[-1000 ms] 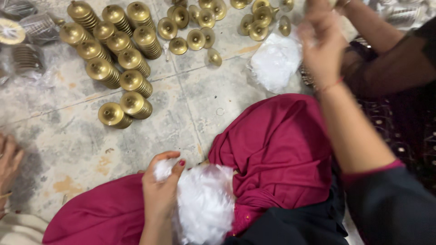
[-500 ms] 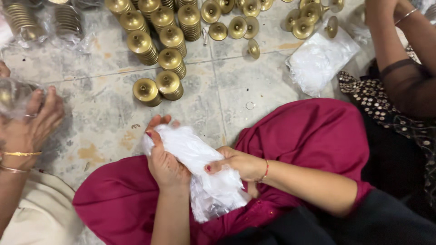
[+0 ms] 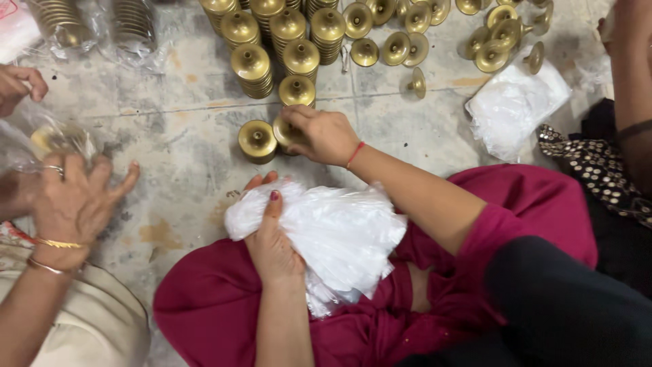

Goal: The person sits on the floor and stacks brass bell-shaped items one by one into a tall stack by hand, then places the stack into a clear plastic bag and wraps it. Other workers nearby handle and bag similar stacks.

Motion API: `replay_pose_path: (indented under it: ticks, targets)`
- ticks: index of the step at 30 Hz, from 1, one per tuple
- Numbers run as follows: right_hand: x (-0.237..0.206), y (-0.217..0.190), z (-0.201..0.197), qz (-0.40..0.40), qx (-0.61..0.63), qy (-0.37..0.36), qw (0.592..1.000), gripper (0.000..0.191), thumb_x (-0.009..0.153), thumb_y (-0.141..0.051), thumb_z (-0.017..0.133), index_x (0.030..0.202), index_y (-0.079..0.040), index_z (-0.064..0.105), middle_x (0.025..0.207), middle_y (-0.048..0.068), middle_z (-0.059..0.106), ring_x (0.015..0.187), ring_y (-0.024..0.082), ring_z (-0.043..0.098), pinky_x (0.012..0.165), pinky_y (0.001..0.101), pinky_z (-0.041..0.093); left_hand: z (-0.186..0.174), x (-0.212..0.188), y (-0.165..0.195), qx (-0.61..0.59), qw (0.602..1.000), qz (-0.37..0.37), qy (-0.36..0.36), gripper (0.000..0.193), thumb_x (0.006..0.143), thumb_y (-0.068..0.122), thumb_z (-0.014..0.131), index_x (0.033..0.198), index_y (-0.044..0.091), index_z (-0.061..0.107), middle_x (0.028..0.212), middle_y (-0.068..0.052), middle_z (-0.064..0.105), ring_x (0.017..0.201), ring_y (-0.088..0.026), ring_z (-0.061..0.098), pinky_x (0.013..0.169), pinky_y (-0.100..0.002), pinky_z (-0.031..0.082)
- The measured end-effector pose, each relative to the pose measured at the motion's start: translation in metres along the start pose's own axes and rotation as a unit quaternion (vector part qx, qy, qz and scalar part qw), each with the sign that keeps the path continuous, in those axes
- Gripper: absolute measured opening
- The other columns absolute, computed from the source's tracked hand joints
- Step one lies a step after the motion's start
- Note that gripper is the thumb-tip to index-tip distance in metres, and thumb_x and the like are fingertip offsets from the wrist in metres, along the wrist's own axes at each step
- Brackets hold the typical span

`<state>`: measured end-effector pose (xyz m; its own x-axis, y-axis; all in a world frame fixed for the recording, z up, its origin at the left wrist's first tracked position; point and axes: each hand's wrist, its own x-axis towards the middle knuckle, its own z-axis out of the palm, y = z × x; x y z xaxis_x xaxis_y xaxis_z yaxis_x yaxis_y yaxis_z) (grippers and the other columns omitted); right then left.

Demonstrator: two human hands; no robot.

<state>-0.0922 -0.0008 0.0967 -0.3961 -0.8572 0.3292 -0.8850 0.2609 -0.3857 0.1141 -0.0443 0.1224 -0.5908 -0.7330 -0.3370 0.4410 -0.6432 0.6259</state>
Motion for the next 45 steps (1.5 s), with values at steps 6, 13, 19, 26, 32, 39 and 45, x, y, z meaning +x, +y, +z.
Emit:
replay_pose_path:
  ticks: [6, 13, 19, 26, 32, 39, 45]
  targets:
    - [-0.014, 0.009, -0.002, 0.031, -0.038, -0.101, 0.994, 0.053, 0.073, -0.036, 0.085, 0.119, -0.012, 0.070, 0.123, 0.003, 0.070, 0.096, 0.029, 0.071, 0.076, 0.0429, 0.056, 0.001, 0.000, -0.005, -0.002, 0.999, -0.031, -0.027, 0.052, 0.095, 0.004, 0.067, 0.144, -0.003, 0.048, 0.140, -0.020, 0.061, 0.124, -0.027, 0.059, 0.111, -0.042, 0.047]
    - [-0.103, 0.009, -0.075, 0.061, 0.000, -0.169, 0.984, 0.054, 0.075, -0.035, 0.082, 0.123, -0.013, 0.070, 0.133, 0.005, 0.069, 0.105, 0.028, 0.071, 0.081, 0.0409, 0.057, 0.011, -0.004, -0.014, -0.024, 0.986, -0.117, -0.115, 0.055, 0.095, 0.001, 0.063, 0.146, -0.001, 0.044, 0.145, -0.023, 0.056, 0.129, -0.034, 0.058, 0.112, -0.047, 0.046]
    - [-0.153, -0.018, -0.112, 0.139, 0.212, 0.032, 0.967, 0.042, 0.091, -0.013, 0.074, 0.132, -0.007, 0.068, 0.131, 0.010, 0.071, 0.105, 0.023, 0.072, 0.083, 0.0306, 0.056, 0.022, -0.023, -0.035, 0.022, 0.961, -0.174, -0.213, 0.060, 0.094, -0.006, 0.059, 0.151, -0.001, 0.040, 0.153, -0.019, 0.052, 0.139, -0.027, 0.055, 0.117, -0.040, 0.043]
    - [-0.185, -0.051, -0.084, 0.310, 0.614, 0.163, 0.707, 0.007, 0.101, 0.000, 0.069, 0.105, 0.005, 0.072, 0.101, 0.007, 0.075, 0.092, 0.010, 0.067, 0.086, 0.0250, 0.055, 0.026, -0.045, -0.054, 0.146, 0.956, -0.150, -0.205, 0.057, 0.091, -0.007, 0.064, 0.147, -0.004, 0.053, 0.135, -0.019, 0.065, 0.119, -0.021, 0.063, 0.105, -0.034, 0.050]
    - [-0.188, -0.045, -0.104, 0.297, 0.586, 0.142, 0.740, 0.007, 0.099, -0.002, 0.069, 0.102, 0.001, 0.075, 0.097, 0.003, 0.072, 0.088, 0.007, 0.064, 0.083, 0.0227, 0.052, 0.016, -0.057, -0.066, 0.127, 0.965, -0.176, -0.145, 0.038, 0.092, 0.000, 0.071, 0.128, -0.005, 0.062, 0.114, -0.010, 0.070, 0.104, -0.017, 0.066, 0.093, -0.031, 0.054]
    - [-0.188, -0.043, -0.098, 0.267, 0.628, 0.140, 0.717, 0.007, 0.097, -0.003, 0.069, 0.101, -0.001, 0.074, 0.101, 0.004, 0.074, 0.094, 0.009, 0.067, 0.090, 0.0247, 0.053, 0.018, -0.058, -0.057, 0.122, 0.971, -0.144, -0.149, 0.027, 0.087, -0.002, 0.074, 0.109, -0.001, 0.059, 0.104, -0.007, 0.069, 0.095, -0.015, 0.066, 0.086, -0.030, 0.054]
    - [-0.192, -0.031, -0.085, 0.284, 0.666, 0.126, 0.679, 0.010, 0.100, -0.008, 0.069, 0.094, -0.001, 0.073, 0.094, 0.001, 0.070, 0.087, 0.008, 0.060, 0.082, 0.0256, 0.050, 0.020, -0.054, -0.058, 0.128, 0.973, -0.091, -0.168, 0.050, 0.085, -0.003, 0.075, 0.132, 0.002, 0.060, 0.103, -0.007, 0.070, 0.093, -0.013, 0.067, 0.087, -0.027, 0.055]
